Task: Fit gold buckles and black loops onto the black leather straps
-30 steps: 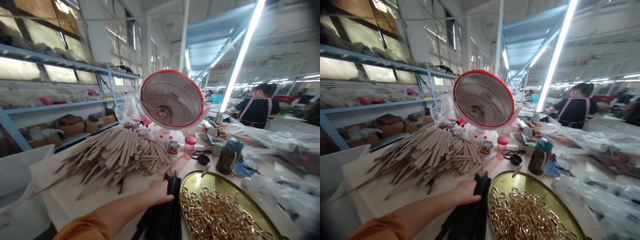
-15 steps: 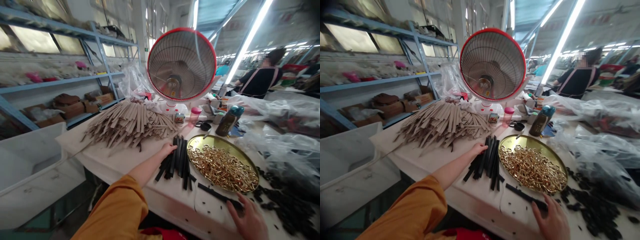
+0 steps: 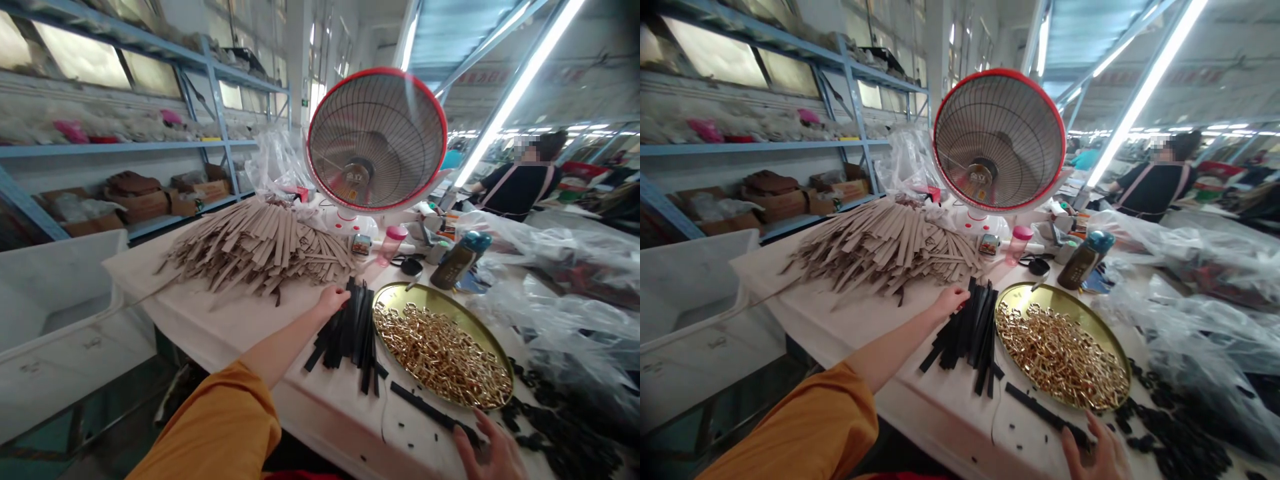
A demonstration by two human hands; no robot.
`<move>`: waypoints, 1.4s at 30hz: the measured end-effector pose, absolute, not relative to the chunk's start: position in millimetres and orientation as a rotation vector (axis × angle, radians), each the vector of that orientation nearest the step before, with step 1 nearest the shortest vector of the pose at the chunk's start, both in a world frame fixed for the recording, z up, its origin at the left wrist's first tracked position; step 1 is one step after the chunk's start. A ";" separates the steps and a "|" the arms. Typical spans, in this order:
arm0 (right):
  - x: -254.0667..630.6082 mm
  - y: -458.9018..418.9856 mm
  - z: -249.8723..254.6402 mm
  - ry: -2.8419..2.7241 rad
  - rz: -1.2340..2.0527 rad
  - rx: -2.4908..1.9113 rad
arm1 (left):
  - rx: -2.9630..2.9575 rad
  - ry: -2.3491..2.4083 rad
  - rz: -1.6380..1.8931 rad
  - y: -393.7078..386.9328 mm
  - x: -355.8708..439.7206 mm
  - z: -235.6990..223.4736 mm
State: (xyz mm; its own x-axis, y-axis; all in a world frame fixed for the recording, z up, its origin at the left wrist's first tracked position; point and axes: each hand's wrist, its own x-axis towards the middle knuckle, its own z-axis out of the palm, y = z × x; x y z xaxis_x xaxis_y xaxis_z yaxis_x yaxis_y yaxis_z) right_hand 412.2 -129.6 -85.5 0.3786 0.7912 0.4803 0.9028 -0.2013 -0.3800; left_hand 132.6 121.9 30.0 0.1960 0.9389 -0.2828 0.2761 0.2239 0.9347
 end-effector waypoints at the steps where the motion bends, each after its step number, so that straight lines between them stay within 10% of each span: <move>1: 411.0 -129.2 -83.3 -1.433 -0.253 -2.027 | 1.261 1.265 0.731 115.0 135.5 36.6; 7: 377.3 -130.7 -35.5 -1.227 -0.165 -1.925 | 1.088 0.946 0.662 60.9 171.6 60.9; 14: 319.5 -129.1 24.5 -0.991 1.073 -1.471 | 0.833 0.856 0.868 31.4 210.2 51.8; 42: 348.8 -175.7 15.1 -0.501 0.858 -1.514 | 0.857 0.440 -0.116 -76.2 194.5 50.3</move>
